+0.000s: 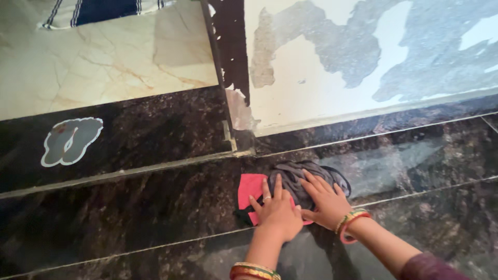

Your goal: The person wets a cloth in a bucket of water and wrings it out. They then use the damp cloth to wipe the tiled floor near a doorway and a wall, moving the cloth back and forth to clean the surface.

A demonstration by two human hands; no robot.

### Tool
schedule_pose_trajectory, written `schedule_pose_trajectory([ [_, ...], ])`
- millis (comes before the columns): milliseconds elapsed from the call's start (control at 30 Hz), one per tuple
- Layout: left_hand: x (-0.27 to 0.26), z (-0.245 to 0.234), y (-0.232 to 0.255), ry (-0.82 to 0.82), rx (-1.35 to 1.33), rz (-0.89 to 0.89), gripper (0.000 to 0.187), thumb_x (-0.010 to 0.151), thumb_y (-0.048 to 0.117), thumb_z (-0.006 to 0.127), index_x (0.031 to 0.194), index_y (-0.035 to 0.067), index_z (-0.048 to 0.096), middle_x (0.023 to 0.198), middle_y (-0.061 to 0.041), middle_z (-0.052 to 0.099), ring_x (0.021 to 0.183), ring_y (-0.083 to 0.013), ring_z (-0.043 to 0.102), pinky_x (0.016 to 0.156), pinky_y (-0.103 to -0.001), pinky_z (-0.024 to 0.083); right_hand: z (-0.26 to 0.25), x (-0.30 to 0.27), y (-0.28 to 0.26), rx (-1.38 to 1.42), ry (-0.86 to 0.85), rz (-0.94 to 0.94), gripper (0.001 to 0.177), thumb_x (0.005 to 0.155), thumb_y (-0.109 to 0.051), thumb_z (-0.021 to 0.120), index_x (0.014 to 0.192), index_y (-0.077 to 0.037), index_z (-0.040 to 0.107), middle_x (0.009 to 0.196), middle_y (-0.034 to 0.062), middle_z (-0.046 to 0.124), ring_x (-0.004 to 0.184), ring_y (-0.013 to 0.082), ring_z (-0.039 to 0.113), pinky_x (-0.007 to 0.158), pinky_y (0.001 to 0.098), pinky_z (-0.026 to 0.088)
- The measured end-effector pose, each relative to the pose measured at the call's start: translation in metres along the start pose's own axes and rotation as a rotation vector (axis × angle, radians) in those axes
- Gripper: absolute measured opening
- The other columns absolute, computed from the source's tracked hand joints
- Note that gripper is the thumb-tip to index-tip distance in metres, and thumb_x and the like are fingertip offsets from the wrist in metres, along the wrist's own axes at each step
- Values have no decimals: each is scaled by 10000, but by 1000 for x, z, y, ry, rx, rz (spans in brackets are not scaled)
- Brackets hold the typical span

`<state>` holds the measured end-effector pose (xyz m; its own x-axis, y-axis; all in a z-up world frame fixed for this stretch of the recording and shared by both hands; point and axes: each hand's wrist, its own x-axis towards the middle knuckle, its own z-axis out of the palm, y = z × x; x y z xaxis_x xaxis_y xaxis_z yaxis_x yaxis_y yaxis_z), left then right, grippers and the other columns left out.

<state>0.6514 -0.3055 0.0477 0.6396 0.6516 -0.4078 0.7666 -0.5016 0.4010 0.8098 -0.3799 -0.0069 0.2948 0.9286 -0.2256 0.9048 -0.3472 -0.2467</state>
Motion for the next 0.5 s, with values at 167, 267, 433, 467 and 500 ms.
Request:
schedule_pose_trajectory([
  [167,-12,11,-7,-10,-21,-29,582,1001,433,520,1464,104,395,1734,-8,-79,1588,-348,-102,1211,-714,11,0,-7,-9,8,-9,30,915,804,-534,760,1544,-246,305,1701,-54,91,1563,204,153,1195,648,208],
  [267,-20,15,-7,-20,-18,-55,559,1008,448,512,1440,108,408,1735,-4,-87,1590,-351,-109,1213,-714,17,-1,-10,-10,4,-34,41,963,781,-538,791,1551,-258,286,1701,-68,81,1566,192,146,1200,655,207],
  [433,-39,23,-1,22,5,-91,616,986,486,543,1444,99,401,1735,-18,-95,1583,-367,-106,1201,-727,48,1,-11,0,29,-35,-16,997,758,-483,828,1562,-269,278,1708,-59,72,1565,208,146,1192,660,210],
  [467,-44,25,0,39,15,-94,638,975,507,558,1440,97,405,1735,-31,-96,1584,-369,-102,1201,-727,54,1,-10,2,39,-33,-27,1004,753,-483,835,1561,-273,277,1708,-56,73,1565,211,146,1190,662,209],
  [500,-50,28,1,53,25,-96,661,963,528,572,1437,96,410,1735,-44,-96,1584,-371,-98,1201,-727,60,1,-10,4,49,-34,-36,1011,748,-484,842,1560,-277,276,1707,-52,74,1565,214,146,1189,664,208],
])
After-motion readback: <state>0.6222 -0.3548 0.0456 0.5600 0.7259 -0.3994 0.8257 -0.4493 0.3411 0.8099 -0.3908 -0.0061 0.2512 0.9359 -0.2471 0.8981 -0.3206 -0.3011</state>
